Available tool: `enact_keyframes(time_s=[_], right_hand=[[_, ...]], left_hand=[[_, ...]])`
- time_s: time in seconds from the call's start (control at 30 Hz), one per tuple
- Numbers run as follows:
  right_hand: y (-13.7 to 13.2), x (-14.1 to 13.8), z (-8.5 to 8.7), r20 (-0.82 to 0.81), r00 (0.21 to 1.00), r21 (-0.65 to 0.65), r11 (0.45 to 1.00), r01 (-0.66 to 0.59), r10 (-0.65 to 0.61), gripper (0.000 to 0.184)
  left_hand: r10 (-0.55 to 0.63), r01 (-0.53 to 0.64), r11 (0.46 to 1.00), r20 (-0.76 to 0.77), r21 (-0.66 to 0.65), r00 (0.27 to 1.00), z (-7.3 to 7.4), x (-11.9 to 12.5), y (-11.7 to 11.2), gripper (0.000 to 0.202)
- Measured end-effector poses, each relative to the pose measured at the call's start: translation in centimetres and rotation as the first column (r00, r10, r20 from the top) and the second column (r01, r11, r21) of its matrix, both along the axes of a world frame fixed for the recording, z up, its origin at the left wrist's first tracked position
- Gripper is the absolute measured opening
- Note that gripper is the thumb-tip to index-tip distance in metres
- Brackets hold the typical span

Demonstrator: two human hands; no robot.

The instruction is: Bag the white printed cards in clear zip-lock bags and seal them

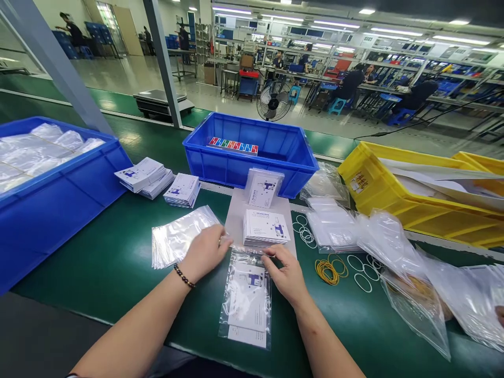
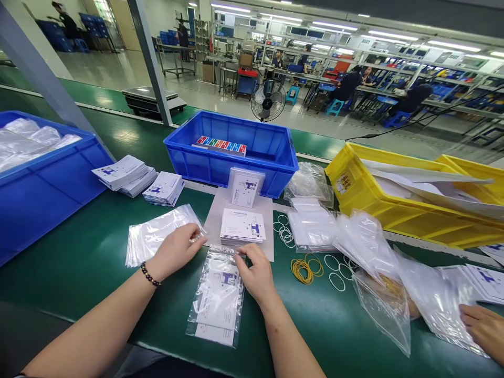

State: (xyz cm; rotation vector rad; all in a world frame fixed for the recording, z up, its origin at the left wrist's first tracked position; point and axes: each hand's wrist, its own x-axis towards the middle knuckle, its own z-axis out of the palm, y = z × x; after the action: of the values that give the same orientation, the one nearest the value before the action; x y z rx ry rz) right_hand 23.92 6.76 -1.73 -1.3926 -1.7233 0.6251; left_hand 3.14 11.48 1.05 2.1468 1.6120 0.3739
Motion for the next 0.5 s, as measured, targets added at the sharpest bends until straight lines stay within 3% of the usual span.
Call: enact_keyframes(time_s=[0.13, 0.2, 0.27, 0.4, 0.5], right_hand=[[0.0, -0.2, -0.4, -0.008, 1.0, -0.02, 1.0, 0.02, -0.02, 0.014], [-0.1, -0.5, -0.5, -0.008, 1.0, -0.034, 0.999, -0.001, 0.001, 0.014], [-0.1, -0.8, -0.6, -0.01, 1.0, -0.055, 0.998, -0.018, 0.018, 0.015], [-0.2, -1.4, -0.5, -0.032, 0.997, -0.114, 0.991, -0.069, 0.066, 0.016], [-0.3, -1.8, -0.3, -0.035, 0.989, -0.157, 0.976, -0.149, 0.145, 0.018]], left_hand=[[0.103, -0.09, 0.994, -0.31, 0.056, 0.945, -1.0, -1.4, 1.0, 0.038], [0.088, -0.074, 0.996, -0.37, 0.051, 0.925, -1.3, -1.5, 1.1, 0.029], [0.049, -0.031, 0.998, -0.373, 0.055, 0.926, -1.4, -1.4, 1.1, 0.017], [-0.008, 0.035, 0.997, -0.329, 0.076, 0.944, -0.9, -1.2, 0.7, 0.023], [-0.01, 0.036, 0.996, -0.297, 0.083, 0.955, -0.7, -1.2, 0.5, 0.015]])
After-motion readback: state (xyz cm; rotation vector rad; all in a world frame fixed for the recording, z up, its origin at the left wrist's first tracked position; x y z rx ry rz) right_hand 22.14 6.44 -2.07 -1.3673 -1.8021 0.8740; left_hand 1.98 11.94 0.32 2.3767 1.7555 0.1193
